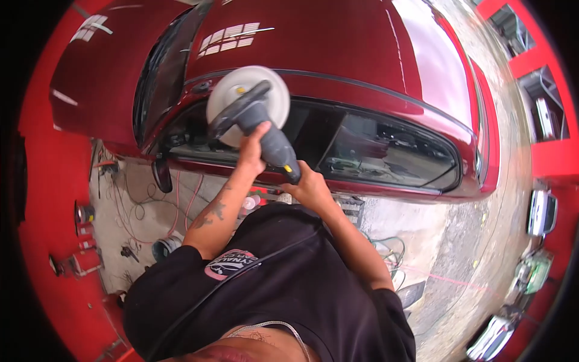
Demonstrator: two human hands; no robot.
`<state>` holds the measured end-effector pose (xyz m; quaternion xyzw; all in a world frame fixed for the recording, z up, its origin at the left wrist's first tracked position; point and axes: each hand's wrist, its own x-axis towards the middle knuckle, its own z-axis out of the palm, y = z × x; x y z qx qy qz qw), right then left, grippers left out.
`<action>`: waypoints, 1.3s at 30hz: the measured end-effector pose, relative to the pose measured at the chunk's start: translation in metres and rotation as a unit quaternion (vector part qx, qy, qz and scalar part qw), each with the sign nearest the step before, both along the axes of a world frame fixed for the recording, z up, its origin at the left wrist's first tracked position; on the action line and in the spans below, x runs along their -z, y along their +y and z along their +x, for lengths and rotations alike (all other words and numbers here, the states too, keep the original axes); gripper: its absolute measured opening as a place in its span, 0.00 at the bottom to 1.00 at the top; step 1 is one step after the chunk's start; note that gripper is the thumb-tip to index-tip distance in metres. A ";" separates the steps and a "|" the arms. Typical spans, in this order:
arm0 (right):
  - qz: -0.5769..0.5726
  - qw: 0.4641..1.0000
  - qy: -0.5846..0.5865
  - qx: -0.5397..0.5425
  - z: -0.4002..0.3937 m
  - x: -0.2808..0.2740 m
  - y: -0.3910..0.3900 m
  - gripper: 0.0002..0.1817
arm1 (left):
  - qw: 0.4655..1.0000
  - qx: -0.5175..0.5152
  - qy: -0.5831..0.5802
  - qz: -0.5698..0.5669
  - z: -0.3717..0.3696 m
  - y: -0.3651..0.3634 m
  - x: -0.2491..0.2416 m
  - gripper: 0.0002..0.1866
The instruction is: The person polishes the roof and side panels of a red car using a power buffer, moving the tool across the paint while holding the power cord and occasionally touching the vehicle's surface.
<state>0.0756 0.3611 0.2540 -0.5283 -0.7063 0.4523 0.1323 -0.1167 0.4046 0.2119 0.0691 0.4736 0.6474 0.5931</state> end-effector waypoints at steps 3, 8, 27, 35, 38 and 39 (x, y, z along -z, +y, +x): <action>-0.044 0.999 -0.006 -0.017 -0.018 -0.001 0.006 0.38 | 1.000 -0.015 0.007 -0.003 -0.026 -0.005 0.014 0.27; -0.111 0.994 -0.017 0.006 -0.015 -0.003 0.005 0.41 | 0.999 -0.014 0.030 -0.020 -0.025 -0.012 0.014 0.28; -0.022 0.967 0.048 0.249 0.180 -0.004 -0.083 0.34 | 0.970 0.236 0.063 0.021 0.218 -0.003 -0.020 0.26; -0.057 0.929 0.047 0.363 0.252 0.014 -0.108 0.35 | 0.926 0.377 0.013 0.008 0.320 0.023 -0.019 0.29; -0.121 0.931 0.049 0.341 0.256 0.002 -0.103 0.34 | 0.927 0.374 0.007 0.003 0.311 0.020 -0.016 0.28; -0.146 0.930 0.056 0.332 0.253 -0.003 -0.102 0.34 | 0.931 0.364 0.002 -0.005 0.301 0.016 -0.018 0.29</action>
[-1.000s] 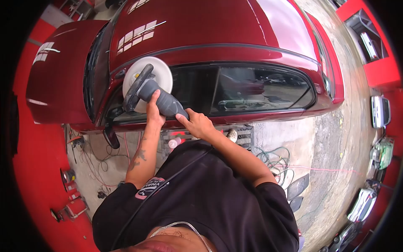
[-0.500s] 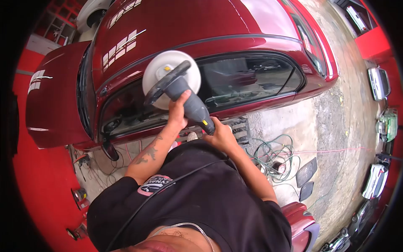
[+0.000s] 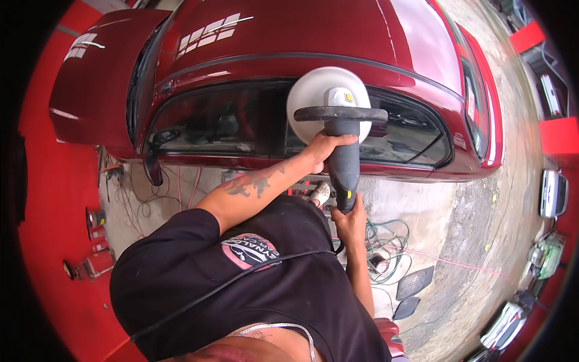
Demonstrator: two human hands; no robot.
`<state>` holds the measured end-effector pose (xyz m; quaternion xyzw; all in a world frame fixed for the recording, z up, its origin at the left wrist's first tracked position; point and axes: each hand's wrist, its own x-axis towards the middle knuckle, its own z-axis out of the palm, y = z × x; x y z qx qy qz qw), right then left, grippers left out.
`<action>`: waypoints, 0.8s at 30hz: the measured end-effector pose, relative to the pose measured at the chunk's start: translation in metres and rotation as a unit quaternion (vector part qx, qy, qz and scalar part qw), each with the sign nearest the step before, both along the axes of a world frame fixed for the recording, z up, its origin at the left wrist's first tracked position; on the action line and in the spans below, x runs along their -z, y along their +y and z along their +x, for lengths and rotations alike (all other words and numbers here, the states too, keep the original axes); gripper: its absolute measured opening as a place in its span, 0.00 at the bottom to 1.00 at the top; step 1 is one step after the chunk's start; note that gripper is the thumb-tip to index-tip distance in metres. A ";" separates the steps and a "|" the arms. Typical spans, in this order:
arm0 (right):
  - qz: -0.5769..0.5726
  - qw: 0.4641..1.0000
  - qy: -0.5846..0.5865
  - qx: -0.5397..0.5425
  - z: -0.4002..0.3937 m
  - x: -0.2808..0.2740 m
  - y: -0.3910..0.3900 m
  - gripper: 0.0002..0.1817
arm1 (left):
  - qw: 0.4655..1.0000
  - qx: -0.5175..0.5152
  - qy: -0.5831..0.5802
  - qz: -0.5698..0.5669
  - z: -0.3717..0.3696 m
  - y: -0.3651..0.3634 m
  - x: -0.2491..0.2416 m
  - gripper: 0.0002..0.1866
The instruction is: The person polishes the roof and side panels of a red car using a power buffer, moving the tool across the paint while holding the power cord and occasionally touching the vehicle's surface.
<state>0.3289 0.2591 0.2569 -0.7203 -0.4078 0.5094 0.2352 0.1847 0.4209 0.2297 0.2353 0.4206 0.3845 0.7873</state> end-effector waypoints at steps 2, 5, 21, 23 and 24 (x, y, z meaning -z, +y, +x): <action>0.021 0.998 -0.030 -0.045 -0.010 0.006 -0.001 0.33 | 0.999 -0.043 -0.006 0.002 -0.025 -0.012 0.002 0.30; 0.048 0.990 -0.070 -0.111 -0.040 0.006 0.000 0.32 | 0.995 -0.095 -0.030 -0.004 -0.073 -0.029 0.000 0.31; 0.159 0.926 -0.117 -0.320 -0.258 0.004 0.064 0.37 | 0.947 -0.315 -0.066 -0.012 -0.323 -0.047 0.023 0.26; 0.124 0.925 -0.108 -0.341 -0.283 -0.004 0.074 0.37 | 0.940 -0.331 -0.077 -0.013 -0.348 -0.048 0.027 0.26; 0.107 0.924 -0.103 -0.352 -0.292 -0.007 0.078 0.37 | 0.938 -0.338 -0.081 -0.018 -0.359 -0.048 0.031 0.26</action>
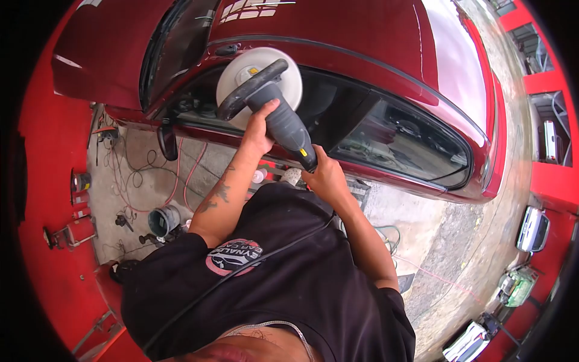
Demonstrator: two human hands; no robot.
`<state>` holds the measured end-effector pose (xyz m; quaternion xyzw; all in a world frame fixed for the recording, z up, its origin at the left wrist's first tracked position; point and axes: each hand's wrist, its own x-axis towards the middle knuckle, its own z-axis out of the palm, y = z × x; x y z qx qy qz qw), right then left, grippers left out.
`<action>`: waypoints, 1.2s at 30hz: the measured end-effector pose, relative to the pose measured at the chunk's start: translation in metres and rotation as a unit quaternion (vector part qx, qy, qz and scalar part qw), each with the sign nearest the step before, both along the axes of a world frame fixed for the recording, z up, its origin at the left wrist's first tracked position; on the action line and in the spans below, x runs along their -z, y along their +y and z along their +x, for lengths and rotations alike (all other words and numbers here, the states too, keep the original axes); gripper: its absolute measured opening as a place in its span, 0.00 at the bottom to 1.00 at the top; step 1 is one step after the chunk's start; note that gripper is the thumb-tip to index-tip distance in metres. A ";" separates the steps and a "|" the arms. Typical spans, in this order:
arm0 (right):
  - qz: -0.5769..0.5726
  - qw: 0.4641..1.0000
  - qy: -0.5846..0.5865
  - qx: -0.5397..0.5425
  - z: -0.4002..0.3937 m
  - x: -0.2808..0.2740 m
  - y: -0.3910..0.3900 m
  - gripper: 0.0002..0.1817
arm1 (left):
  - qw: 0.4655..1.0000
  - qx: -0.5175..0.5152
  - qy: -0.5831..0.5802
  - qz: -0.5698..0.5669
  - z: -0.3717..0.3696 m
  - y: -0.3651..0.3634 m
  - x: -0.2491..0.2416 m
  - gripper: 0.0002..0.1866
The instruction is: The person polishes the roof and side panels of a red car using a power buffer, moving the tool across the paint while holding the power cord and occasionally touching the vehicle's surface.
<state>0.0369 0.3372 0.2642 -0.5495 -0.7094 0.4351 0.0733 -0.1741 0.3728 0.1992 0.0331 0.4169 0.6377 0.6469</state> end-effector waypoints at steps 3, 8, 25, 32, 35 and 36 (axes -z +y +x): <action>-0.010 1.000 0.004 -0.024 -0.021 0.002 0.008 0.37 | 1.000 -0.015 -0.001 -0.006 -0.024 -0.004 0.005 0.27; 0.024 0.999 -0.013 -0.028 -0.032 0.002 0.010 0.37 | 0.999 -0.018 -0.047 -0.015 -0.037 -0.003 0.001 0.25; -0.021 0.998 -0.011 0.062 -0.007 -0.023 0.001 0.32 | 0.998 0.041 -0.019 0.041 0.003 0.016 -0.025 0.24; -0.040 0.997 -0.062 0.004 -0.036 -0.013 0.011 0.34 | 0.999 -0.035 -0.001 0.002 -0.026 -0.002 -0.013 0.26; -0.059 0.997 -0.044 -0.006 -0.048 -0.001 0.014 0.33 | 0.998 -0.064 -0.004 0.000 -0.040 -0.009 0.003 0.27; -0.043 0.997 -0.049 -0.034 -0.054 -0.003 0.015 0.33 | 0.998 -0.069 -0.013 -0.005 -0.047 -0.012 0.005 0.28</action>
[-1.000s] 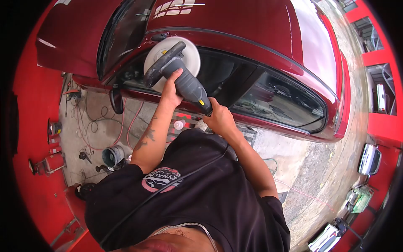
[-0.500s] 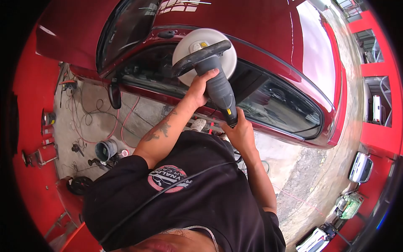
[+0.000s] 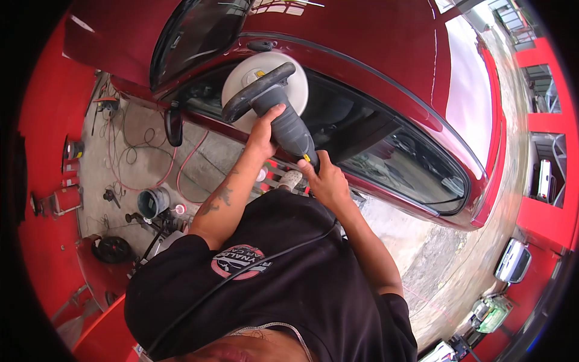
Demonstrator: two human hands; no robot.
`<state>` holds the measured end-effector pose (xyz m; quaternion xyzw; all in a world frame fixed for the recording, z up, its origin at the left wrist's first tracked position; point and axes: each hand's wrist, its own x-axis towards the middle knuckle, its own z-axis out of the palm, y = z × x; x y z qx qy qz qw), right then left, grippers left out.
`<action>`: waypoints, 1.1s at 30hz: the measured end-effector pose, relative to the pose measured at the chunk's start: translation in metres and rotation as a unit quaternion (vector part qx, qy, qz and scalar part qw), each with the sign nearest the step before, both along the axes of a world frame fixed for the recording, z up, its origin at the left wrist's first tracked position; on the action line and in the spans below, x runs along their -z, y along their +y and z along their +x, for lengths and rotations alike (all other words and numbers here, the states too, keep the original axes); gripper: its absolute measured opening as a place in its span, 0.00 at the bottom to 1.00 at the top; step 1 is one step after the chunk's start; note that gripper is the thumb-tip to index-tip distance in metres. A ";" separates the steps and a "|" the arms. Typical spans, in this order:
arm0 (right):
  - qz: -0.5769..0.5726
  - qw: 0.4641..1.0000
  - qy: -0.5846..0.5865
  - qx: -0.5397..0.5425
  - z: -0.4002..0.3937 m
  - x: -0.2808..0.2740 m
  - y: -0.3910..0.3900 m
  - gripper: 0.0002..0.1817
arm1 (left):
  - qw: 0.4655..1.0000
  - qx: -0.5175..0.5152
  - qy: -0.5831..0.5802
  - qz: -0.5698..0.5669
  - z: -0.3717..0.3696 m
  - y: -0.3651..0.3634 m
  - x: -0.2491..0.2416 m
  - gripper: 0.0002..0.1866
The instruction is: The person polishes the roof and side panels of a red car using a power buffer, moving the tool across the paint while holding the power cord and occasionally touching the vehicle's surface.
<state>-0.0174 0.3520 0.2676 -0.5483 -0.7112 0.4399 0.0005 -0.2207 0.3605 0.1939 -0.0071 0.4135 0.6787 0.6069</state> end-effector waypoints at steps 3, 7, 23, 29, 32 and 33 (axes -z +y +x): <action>0.036 0.998 -0.008 -0.057 -0.023 -0.002 0.000 0.35 | 1.000 -0.023 -0.002 -0.020 -0.019 -0.006 0.002 0.27; 0.049 0.997 -0.015 -0.065 -0.040 0.018 0.004 0.35 | 0.999 -0.027 0.016 -0.021 -0.041 -0.005 0.006 0.27; -0.005 0.986 -0.011 -0.168 -0.144 0.045 0.037 0.31 | 0.992 -0.087 0.027 -0.083 -0.155 -0.013 0.038 0.25; 0.017 0.991 0.007 -0.133 -0.133 0.046 0.034 0.33 | 0.994 -0.068 0.056 -0.064 -0.148 0.004 0.032 0.28; 0.013 0.992 0.012 -0.121 -0.124 0.041 0.035 0.32 | 0.990 -0.067 0.098 -0.075 -0.136 0.010 0.030 0.28; 0.014 0.992 0.019 -0.122 -0.121 0.043 0.037 0.32 | 0.990 -0.067 0.095 -0.080 -0.135 0.010 0.030 0.29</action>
